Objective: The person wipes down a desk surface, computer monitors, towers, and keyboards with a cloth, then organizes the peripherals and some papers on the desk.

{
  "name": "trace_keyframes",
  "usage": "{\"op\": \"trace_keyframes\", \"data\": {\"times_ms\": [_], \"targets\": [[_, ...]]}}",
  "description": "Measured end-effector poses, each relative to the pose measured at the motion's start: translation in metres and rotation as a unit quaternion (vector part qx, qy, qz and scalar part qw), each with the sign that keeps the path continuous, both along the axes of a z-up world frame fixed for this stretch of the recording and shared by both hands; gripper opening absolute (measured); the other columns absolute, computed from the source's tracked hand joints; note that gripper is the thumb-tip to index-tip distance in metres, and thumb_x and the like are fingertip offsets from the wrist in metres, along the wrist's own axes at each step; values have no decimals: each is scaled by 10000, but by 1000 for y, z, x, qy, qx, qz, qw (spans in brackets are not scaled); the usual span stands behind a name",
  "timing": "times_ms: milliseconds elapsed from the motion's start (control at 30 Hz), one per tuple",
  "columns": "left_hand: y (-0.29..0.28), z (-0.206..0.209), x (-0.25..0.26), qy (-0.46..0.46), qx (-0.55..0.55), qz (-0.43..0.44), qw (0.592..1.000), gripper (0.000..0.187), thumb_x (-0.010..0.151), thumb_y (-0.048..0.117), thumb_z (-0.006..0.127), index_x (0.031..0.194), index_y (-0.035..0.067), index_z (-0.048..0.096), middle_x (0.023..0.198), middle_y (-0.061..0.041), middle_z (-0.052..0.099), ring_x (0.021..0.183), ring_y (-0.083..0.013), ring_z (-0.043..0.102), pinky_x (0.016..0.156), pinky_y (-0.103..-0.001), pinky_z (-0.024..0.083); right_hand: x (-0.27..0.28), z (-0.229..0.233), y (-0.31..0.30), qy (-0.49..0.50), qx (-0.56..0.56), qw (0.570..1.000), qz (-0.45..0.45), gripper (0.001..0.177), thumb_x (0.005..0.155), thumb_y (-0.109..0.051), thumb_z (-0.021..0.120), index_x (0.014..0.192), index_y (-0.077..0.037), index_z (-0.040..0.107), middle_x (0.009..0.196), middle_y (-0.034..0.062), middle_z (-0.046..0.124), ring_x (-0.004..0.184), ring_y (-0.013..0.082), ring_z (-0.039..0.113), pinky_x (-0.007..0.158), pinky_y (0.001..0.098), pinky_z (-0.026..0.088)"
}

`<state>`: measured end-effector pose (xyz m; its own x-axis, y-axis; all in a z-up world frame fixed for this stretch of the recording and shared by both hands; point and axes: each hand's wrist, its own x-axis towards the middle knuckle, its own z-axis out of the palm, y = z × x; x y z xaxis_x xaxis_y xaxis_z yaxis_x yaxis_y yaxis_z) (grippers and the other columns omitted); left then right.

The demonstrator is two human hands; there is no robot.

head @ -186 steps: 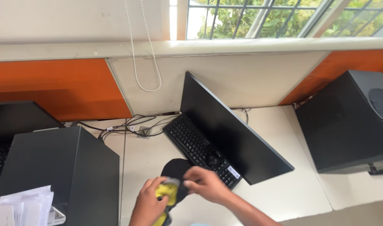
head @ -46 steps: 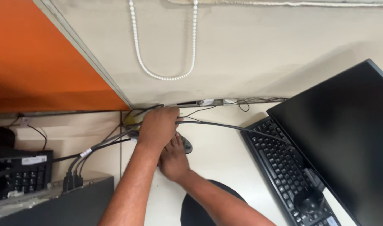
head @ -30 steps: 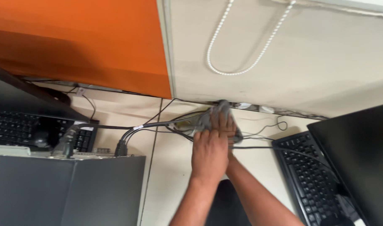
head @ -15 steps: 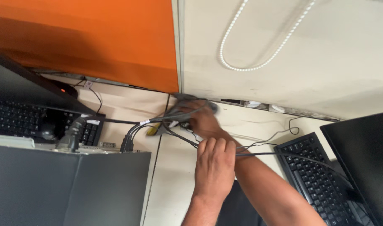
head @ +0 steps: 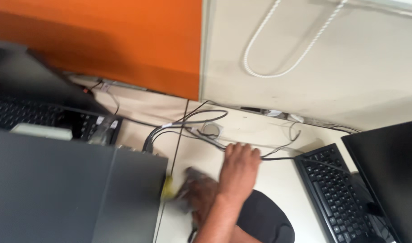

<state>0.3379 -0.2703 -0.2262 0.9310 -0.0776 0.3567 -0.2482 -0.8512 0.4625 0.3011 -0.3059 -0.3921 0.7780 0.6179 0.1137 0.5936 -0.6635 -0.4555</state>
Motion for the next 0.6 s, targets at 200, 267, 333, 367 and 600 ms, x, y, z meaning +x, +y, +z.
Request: {"op": "trace_keyframes", "data": {"times_ms": [200, 267, 333, 367, 600], "targets": [[-17, -2, -5, 37, 55, 12, 998, 70, 877, 89, 610, 893, 78, 677, 926, -94, 657, 974, -265, 606, 979, -424, 439, 106, 23, 50, -117, 59, 990, 45, 718, 787, -310, 740, 1437, -73, 547, 1493, 193, 506, 1406, 414, 405, 1183, 530, 277], [-17, -1, -5, 36, 74, 10, 997, 74, 875, 87, 608, 902, 79, 676, 925, -91, 655, 980, -258, 606, 995, -413, 442, 82, 18, 52, -91, 89, 989, 81, 785, 748, -313, 778, 1453, -66, 538, 1514, 203, 494, 1426, 431, 389, 1199, 545, 257], [-16, 0, -9, 22, 72, 17, 997, 71, 866, 94, 611, 890, 80, 677, 923, -91, 654, 979, -260, 605, 1001, -428, 437, 35, 13, 39, -48, 159, 978, 125, 862, 694, -400, 807, 1425, -48, 515, 1503, 218, 479, 1449, 445, 366, 1206, 575, 236], [-15, 0, -10, 14, 70, 21, 997, 70, 862, 98, 613, 885, 80, 677, 922, -91, 654, 978, -261, 605, 1005, -435, 435, 12, 12, 29, -33, 137, 980, 137, 829, 711, -388, 793, 1417, -47, 523, 1490, 213, 488, 1435, 439, 376, 1194, 570, 247], [-14, -4, -22, 7, 80, 22, 996, 89, 844, 101, 612, 897, 72, 677, 910, -103, 642, 976, -274, 597, 994, -432, 435, 36, 15, -30, -123, -7, 991, -51, 604, 830, -302, 691, 1363, -42, 577, 1403, 181, 556, 1339, 392, 447, 1109, 530, 324]]}}
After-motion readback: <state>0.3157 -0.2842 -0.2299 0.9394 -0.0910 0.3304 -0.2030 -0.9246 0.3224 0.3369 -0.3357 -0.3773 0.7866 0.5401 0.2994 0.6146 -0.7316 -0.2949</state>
